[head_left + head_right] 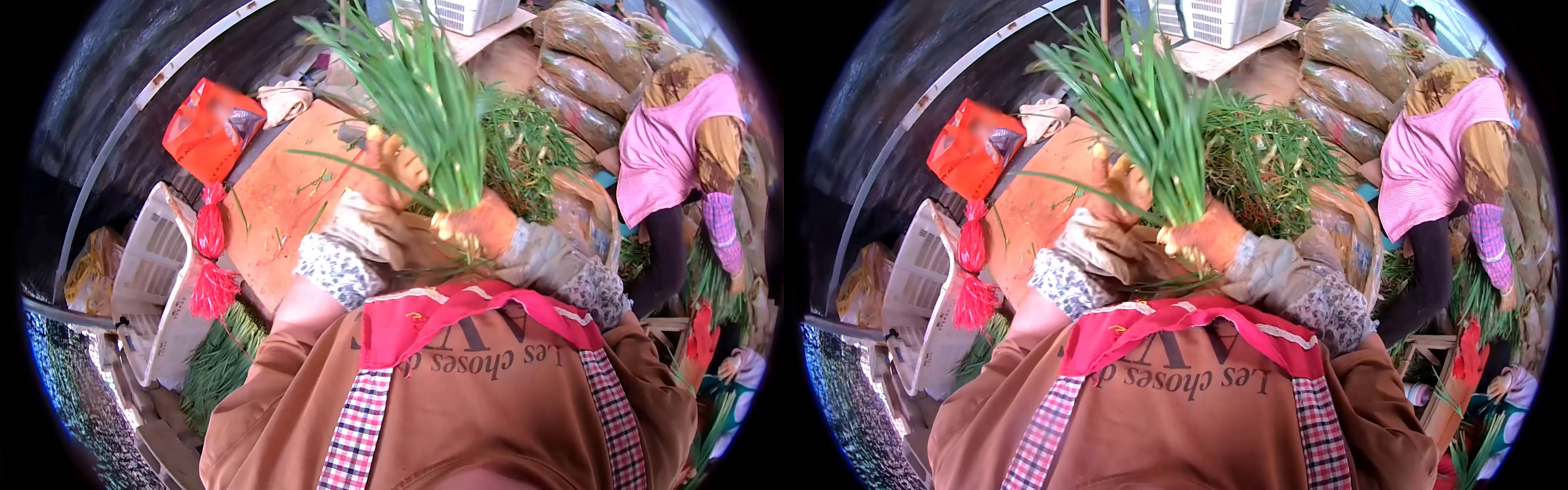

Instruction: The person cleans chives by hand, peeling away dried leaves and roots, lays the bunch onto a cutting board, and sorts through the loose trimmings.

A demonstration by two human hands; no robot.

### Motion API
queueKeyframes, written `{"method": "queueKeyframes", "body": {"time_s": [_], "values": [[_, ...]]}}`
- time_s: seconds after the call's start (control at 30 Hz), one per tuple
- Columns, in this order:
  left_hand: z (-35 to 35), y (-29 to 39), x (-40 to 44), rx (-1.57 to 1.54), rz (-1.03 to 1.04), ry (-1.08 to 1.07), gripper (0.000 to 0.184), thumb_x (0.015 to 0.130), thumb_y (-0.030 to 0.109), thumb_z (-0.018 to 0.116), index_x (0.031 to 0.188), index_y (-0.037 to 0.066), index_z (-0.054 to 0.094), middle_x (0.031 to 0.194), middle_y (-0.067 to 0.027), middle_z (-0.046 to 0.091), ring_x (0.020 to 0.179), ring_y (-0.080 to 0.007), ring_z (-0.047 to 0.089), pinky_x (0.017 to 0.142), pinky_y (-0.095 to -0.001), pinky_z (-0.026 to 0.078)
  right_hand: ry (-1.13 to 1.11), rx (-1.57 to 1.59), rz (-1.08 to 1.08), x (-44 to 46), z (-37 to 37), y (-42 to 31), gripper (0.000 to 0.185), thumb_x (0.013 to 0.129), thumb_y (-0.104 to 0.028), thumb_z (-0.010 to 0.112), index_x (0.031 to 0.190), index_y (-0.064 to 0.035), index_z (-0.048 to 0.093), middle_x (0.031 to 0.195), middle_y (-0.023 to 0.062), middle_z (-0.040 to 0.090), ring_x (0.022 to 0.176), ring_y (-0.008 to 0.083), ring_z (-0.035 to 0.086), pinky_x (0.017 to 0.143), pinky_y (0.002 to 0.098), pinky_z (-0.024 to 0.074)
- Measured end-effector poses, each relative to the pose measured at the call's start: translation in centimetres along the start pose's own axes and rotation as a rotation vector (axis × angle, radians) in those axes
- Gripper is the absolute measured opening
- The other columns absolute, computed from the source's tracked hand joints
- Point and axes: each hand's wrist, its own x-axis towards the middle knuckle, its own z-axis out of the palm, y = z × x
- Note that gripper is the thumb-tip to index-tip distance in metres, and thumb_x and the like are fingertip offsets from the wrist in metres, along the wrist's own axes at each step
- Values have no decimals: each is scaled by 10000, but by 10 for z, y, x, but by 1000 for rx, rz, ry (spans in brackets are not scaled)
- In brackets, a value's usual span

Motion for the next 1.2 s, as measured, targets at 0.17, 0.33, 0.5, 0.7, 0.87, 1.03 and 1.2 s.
{"method": "queueKeyframes", "body": {"time_s": [0.17, 0.33, 0.5, 0.7, 0.87, 1.03, 1.2], "values": [[-10, -2, -46, 606, -333, 593, 607, 811, 291, 547, 1293, 27, 289, 1241, -177, 418, 1152, -310, 408, 949, -408, 337, 293, -398, -244, 19, -50, 3, 501, 680, -107, 673, 1119, -18, 448, 931, 78, 567, 782, 192, 562, 643, 309, 469], [69, -11, -16, 519, -56, 114, 605, 757, 301, 626, 1231, 22, 376, 1158, -146, 493, 1101, -301, 459, 936, -417, 358, 295, -1088, -372, 7, 0, 11, 441, 737, -133, 560, 1125, 1, 399, 920, 164, 573, 869, 290, 563, 779, 344, 443], [47, 5, -13, 317, 245, 345, 605, 720, 433, 633, 1145, 35, 469, 1055, -150, 560, 937, -296, 557, 816, -440, 469, 179, -1655, -145, 1, 12, 2, 438, 788, -162, 467, 1164, 36, 359, 880, 198, 575, 784, 325, 571, 652, 368, 467], [86, 62, -20, 258, 235, 397, 500, 717, 386, 622, 1058, 33, 523, 943, -118, 595, 780, -239, 573, 681, -377, 508, 77, -1805, -203, -2, 11, 0, 410, 769, -103, 412, 1141, 66, 376, 756, 187, 542, 729, 336, 559, 594, 396, 460], [54, 112, -8, 344, 211, 236, 342, 749, 97, 585, 1080, 58, 508, 855, -80, 581, 754, -213, 561, 674, -393, 492, 159, -1635, -474, 11, -1, 10, 438, 795, -113, 401, 1210, 15, 351, 784, 217, 555, 778, 333, 574, 636, 414, 463], [102, 122, -7, 411, 553, 24, 190, 767, 121, 571, 949, 74, 541, 936, -95, 576, 888, -245, 551, 890, -433, 384, 214, -1220, -517, 8, -46, 3, 327, 782, -223, 553, 1061, -54, 522, 887, 150, 596, 743, 293, 578, 671, 364, 467], [102, 163, -14, 506, 629, 71, 235, 774, 105, 554, 1007, 78, 560, 1008, -123, 603, 1021, -309, 538, 940, -527, 353, 433, -759, -40, 1, -102, -13, 267, 824, -210, 537, 997, -7, 538, 944, 124, 602, 762, 236, 548, 704, 325, 449]]}}
